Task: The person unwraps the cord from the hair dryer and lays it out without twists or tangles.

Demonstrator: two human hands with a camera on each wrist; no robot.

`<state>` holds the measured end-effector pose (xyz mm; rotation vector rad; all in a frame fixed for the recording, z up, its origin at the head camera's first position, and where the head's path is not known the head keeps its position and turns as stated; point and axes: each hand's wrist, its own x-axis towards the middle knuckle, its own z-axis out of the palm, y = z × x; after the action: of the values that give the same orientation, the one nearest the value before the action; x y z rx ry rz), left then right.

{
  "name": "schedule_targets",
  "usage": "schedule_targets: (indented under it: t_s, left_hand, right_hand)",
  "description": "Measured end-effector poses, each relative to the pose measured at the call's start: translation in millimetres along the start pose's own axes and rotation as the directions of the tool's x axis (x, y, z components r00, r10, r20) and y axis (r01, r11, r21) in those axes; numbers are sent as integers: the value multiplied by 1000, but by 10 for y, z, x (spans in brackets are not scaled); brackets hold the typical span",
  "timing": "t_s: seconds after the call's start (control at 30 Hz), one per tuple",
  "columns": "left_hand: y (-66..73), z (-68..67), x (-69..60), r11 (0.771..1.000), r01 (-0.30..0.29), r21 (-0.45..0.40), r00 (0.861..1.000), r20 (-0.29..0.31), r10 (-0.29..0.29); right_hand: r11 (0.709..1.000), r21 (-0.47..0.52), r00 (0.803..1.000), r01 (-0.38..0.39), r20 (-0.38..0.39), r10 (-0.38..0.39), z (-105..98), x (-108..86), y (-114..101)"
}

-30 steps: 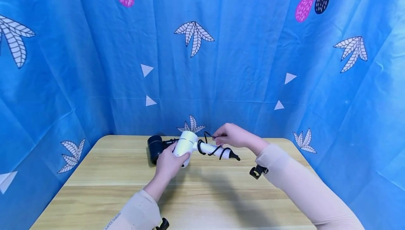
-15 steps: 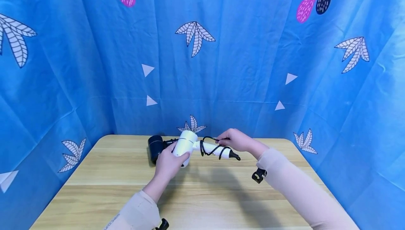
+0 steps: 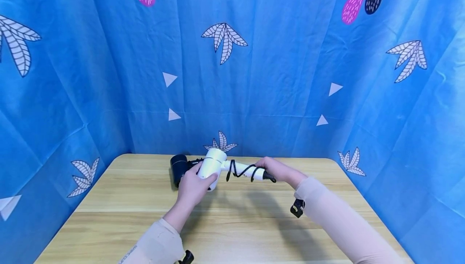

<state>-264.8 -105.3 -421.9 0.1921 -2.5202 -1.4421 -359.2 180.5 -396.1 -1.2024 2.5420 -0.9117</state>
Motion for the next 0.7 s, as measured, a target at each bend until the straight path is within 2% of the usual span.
schedule_targets:
  t_s: [0.17, 0.3, 0.4, 0.47, 0.6, 0.7]
  left_hand:
    - [-3, -7, 8, 1000, 4, -11, 1000, -7, -4]
    - [-12, -6, 11, 1000, 11, -14, 1000, -10, -11]
    - [-13, -6, 9, 1000, 16, -13, 1000, -12, -16]
    - [-15, -8, 10, 1000, 16, -12, 1000, -16, -16]
    - [-27, -11, 17, 1000, 4, -1, 999, -33, -4]
    - [-32, -12, 23, 1000, -1, 3, 999, -38, 1]
  right_hand:
    - [995, 42, 995, 92, -34, -90, 149, -48, 62]
    - [983, 167, 997, 75, -46, -68, 308, -82, 66]
    - [972, 226, 997, 67, -53, -57, 408, -106, 51]
    - [971, 221, 995, 90, -58, -79, 455, -111, 49]
    - [972, 224, 996, 77, -57, -65, 530, -124, 74]
    - [988, 147, 997, 55, -54, -47, 577, -140, 87]
